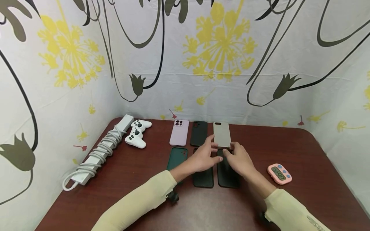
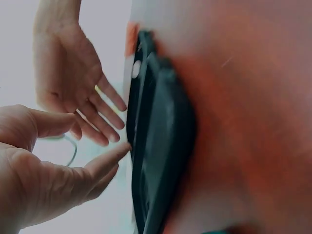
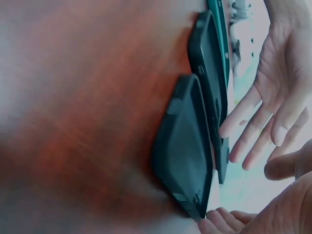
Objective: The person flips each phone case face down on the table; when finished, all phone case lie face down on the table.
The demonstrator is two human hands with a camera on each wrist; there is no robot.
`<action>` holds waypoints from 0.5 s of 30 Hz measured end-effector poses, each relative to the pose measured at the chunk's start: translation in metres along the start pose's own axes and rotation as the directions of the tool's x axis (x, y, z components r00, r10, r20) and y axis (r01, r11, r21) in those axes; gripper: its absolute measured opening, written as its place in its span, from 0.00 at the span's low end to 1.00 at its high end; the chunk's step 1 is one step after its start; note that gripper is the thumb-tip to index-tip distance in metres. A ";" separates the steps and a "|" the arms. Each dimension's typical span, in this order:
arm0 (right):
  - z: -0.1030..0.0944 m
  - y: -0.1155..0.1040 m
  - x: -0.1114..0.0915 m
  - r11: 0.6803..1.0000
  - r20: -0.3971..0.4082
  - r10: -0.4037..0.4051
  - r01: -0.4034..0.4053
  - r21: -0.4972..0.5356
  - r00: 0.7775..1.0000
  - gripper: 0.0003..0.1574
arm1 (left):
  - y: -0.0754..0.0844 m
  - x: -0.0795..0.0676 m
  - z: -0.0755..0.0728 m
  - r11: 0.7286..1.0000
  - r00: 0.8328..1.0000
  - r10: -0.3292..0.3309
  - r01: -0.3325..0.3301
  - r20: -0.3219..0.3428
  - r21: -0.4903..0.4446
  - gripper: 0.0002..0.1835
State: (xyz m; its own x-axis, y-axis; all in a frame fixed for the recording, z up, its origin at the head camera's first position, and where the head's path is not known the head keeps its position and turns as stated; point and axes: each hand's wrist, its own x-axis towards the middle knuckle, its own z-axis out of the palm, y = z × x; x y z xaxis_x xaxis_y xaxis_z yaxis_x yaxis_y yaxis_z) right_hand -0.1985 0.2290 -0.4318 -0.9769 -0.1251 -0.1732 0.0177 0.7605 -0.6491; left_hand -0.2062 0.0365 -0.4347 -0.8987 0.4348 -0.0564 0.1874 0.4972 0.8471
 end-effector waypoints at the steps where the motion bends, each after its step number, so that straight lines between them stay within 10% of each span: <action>1: 0.000 0.002 -0.003 1.000 0.003 0.008 -0.008 0.008 1.000 0.44 | 0.000 -0.004 0.003 1.000 1.000 -0.004 0.004 0.008 -0.003 0.51; 15: 0.001 0.020 -0.036 0.987 0.088 0.112 -0.121 0.103 0.990 0.47 | 0.014 -0.036 0.024 0.970 0.971 -0.207 0.219 0.115 -0.102 0.57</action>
State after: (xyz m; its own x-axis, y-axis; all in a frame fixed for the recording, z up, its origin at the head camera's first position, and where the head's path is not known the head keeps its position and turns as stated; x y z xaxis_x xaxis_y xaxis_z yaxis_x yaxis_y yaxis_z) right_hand -0.1632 0.2485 -0.4392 -0.9461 -0.0949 -0.3096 0.1575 0.7005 -0.6960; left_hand -0.1622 0.0459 -0.4333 -0.8661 0.4061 -0.2914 -0.0558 0.5008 0.8638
